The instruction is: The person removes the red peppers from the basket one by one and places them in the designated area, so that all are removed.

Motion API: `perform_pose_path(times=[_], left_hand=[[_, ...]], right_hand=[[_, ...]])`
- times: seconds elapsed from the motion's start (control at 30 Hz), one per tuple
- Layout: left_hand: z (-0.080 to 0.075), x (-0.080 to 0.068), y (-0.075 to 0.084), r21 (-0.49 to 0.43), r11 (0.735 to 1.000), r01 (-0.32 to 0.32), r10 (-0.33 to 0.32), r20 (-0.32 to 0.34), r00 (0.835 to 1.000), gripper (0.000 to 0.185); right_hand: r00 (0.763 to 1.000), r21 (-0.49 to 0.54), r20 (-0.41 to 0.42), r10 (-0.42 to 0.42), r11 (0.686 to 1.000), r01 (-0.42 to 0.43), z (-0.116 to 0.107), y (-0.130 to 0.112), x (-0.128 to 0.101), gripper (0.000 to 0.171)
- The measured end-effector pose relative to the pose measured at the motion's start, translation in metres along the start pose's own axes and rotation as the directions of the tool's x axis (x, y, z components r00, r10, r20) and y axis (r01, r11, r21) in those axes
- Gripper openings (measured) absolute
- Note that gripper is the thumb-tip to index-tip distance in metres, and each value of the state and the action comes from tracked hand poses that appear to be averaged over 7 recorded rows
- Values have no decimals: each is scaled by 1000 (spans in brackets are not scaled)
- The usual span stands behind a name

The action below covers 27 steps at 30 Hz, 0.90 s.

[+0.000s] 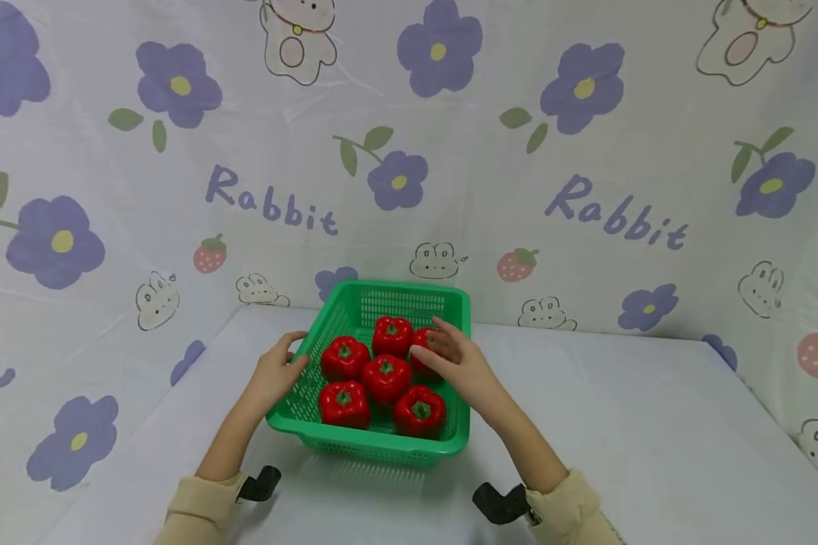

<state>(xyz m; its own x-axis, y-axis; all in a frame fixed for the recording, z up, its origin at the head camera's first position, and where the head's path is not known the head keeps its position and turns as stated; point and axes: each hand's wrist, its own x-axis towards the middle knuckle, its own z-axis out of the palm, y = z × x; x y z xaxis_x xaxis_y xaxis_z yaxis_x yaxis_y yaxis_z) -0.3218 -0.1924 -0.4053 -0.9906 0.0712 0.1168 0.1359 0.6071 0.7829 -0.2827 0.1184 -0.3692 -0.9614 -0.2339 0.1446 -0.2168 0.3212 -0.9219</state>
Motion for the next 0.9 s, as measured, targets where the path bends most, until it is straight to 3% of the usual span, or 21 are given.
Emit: perform_pose_path(times=[0.37,0.9], left_hand=[[0,1,1,17,1000,5,-5,1,1000,49],[2,-4,-1,15,1000,-5,5,-12,1000,50]], right_hand=[[997,67,71,32,997,-36,23,-9,1,70],[991,56,135,13,998,-20,51,-8,-4,70]])
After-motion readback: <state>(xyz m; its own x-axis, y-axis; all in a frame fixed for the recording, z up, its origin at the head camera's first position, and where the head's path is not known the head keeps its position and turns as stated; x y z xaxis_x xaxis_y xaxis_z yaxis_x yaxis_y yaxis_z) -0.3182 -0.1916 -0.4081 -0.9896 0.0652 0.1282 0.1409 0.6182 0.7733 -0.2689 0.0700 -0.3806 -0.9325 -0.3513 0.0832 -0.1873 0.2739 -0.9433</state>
